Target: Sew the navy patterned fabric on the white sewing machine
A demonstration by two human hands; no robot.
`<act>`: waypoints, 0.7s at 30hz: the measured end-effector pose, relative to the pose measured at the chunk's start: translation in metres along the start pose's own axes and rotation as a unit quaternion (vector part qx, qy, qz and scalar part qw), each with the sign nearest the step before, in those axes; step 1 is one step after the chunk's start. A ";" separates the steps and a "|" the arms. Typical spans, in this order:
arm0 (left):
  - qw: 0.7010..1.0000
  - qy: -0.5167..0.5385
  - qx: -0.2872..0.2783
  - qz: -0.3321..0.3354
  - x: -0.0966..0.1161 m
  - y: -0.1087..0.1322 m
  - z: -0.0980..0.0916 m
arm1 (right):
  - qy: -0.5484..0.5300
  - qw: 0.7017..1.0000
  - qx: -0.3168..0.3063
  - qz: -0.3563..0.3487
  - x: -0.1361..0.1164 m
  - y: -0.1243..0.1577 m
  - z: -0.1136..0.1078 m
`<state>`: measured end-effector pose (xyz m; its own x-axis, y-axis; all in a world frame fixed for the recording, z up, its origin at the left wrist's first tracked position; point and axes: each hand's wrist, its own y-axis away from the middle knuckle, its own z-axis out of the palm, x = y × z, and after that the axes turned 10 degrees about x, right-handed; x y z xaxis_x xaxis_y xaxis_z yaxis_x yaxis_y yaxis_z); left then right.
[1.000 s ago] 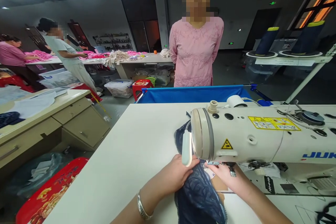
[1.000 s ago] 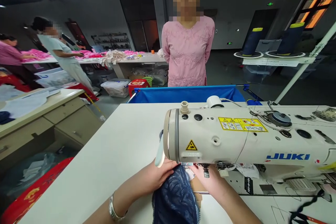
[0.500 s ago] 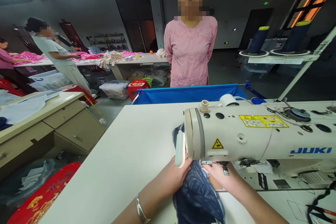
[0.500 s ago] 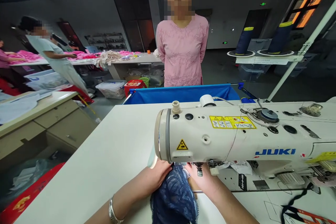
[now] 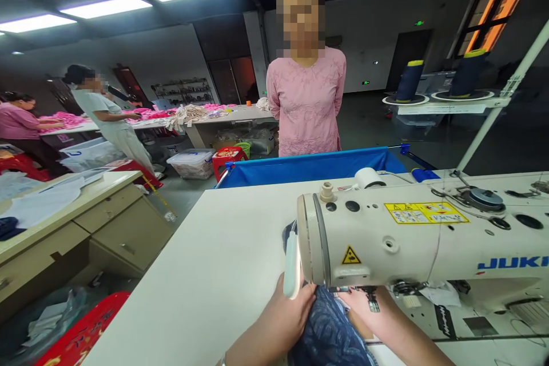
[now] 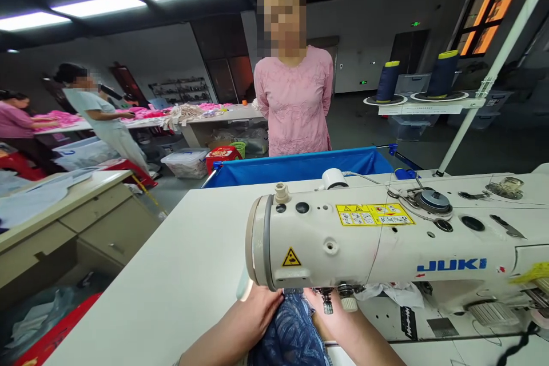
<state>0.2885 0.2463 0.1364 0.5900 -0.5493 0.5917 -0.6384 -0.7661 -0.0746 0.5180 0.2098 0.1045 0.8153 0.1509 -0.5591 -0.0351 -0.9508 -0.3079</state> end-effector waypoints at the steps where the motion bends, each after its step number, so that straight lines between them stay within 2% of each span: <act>1: 1.000 0.003 0.001 0.000 0.000 0.000 -0.001 | -0.005 1.000 0.007 0.003 -0.001 0.000 0.000; 5: 1.000 0.011 0.013 -0.002 0.001 0.000 -0.006 | -0.006 1.000 0.024 0.007 -0.006 0.003 -0.002; 11: 0.999 0.003 -0.024 -0.022 0.010 -0.001 -0.011 | 0.006 0.999 0.035 0.000 -0.015 0.017 -0.006; 18: 0.999 -0.011 -0.031 -0.025 0.013 -0.002 -0.013 | 0.014 0.999 0.002 -0.034 -0.004 -0.005 -0.001; 21: 0.999 -0.009 -0.033 -0.022 0.011 -0.001 -0.009 | 0.012 0.999 0.000 -0.039 -0.004 -0.004 -0.001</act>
<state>0.2911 0.2444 0.1503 0.6274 -0.5217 0.5781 -0.6423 -0.7665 0.0055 0.5154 0.2129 0.1086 0.8289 0.2176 -0.5153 0.0284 -0.9364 -0.3497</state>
